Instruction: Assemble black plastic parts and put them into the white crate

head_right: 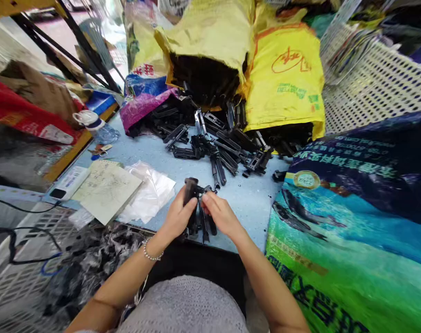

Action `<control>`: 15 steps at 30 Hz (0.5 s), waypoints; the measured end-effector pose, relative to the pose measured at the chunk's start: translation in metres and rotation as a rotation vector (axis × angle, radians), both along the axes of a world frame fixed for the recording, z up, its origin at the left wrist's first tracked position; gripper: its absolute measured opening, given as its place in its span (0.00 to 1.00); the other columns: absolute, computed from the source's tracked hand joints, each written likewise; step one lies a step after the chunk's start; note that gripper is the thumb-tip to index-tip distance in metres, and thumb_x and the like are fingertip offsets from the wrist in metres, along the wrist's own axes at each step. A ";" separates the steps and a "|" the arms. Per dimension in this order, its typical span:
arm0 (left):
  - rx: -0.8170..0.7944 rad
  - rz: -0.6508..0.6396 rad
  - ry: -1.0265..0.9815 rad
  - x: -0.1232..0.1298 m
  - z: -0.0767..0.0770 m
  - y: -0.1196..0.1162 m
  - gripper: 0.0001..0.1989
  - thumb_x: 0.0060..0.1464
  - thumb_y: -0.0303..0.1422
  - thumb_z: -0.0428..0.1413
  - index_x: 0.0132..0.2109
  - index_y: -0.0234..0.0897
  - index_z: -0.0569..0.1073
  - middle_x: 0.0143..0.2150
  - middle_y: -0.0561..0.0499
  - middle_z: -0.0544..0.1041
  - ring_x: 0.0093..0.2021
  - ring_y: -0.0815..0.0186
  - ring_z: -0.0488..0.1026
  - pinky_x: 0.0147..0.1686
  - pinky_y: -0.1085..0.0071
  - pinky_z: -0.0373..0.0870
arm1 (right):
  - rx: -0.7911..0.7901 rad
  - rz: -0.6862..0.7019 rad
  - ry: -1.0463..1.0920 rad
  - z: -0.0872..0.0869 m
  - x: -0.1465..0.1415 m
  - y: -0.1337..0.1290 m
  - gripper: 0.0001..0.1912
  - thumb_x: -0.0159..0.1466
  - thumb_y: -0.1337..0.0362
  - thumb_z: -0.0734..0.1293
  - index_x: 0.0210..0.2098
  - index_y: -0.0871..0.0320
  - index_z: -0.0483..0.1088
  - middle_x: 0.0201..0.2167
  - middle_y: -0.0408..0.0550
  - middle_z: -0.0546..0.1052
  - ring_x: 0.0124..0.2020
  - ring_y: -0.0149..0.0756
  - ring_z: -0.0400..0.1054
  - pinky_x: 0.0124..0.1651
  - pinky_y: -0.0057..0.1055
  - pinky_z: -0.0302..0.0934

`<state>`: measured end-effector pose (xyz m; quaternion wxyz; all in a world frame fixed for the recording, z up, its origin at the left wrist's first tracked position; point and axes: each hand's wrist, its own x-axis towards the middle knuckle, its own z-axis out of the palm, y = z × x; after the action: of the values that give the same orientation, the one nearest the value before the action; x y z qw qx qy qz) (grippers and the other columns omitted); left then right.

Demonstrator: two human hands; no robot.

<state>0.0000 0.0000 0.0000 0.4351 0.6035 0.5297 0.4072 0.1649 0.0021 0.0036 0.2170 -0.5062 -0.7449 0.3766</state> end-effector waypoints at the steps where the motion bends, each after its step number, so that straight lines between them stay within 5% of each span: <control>1: -0.016 0.040 -0.049 -0.001 0.001 0.002 0.23 0.62 0.45 0.50 0.58 0.37 0.65 0.53 0.45 0.73 0.54 0.59 0.69 0.56 0.63 0.62 | 0.074 0.009 -0.079 -0.004 -0.006 -0.013 0.22 0.73 0.51 0.48 0.32 0.55 0.62 0.29 0.45 0.70 0.31 0.35 0.65 0.34 0.29 0.56; 5: -0.015 0.171 -0.122 -0.013 -0.003 0.008 0.21 0.64 0.46 0.46 0.56 0.37 0.67 0.51 0.46 0.74 0.52 0.60 0.70 0.55 0.65 0.64 | 0.100 0.050 -0.188 -0.017 -0.023 -0.044 0.20 0.71 0.51 0.54 0.32 0.56 0.64 0.29 0.48 0.72 0.32 0.38 0.66 0.35 0.31 0.55; 9: -0.034 0.227 0.110 -0.040 -0.026 0.007 0.25 0.65 0.47 0.43 0.61 0.39 0.63 0.52 0.44 0.75 0.52 0.56 0.72 0.53 0.62 0.65 | -0.123 0.091 -0.100 -0.021 -0.014 -0.018 0.23 0.73 0.51 0.50 0.29 0.55 0.64 0.25 0.42 0.72 0.28 0.33 0.67 0.33 0.28 0.56; 13: -0.240 0.182 0.536 -0.054 -0.059 0.001 0.30 0.65 0.47 0.40 0.68 0.34 0.55 0.45 0.38 0.78 0.44 0.49 0.77 0.44 0.57 0.69 | 0.138 -0.342 -0.436 -0.028 0.005 0.048 0.17 0.72 0.54 0.53 0.47 0.58 0.67 0.43 0.56 0.74 0.44 0.45 0.68 0.41 0.34 0.59; 15: -0.299 0.156 0.669 -0.049 -0.072 -0.001 0.32 0.65 0.46 0.37 0.69 0.31 0.53 0.40 0.36 0.79 0.40 0.47 0.78 0.40 0.57 0.69 | 0.138 -0.462 -0.555 -0.036 0.013 0.079 0.19 0.69 0.57 0.58 0.55 0.61 0.63 0.52 0.64 0.70 0.52 0.52 0.65 0.45 0.38 0.59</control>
<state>-0.0491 -0.0014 -0.0724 0.2890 0.5907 0.7407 0.1377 0.1779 0.0808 -0.0327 0.1195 -0.7281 -0.6651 0.1148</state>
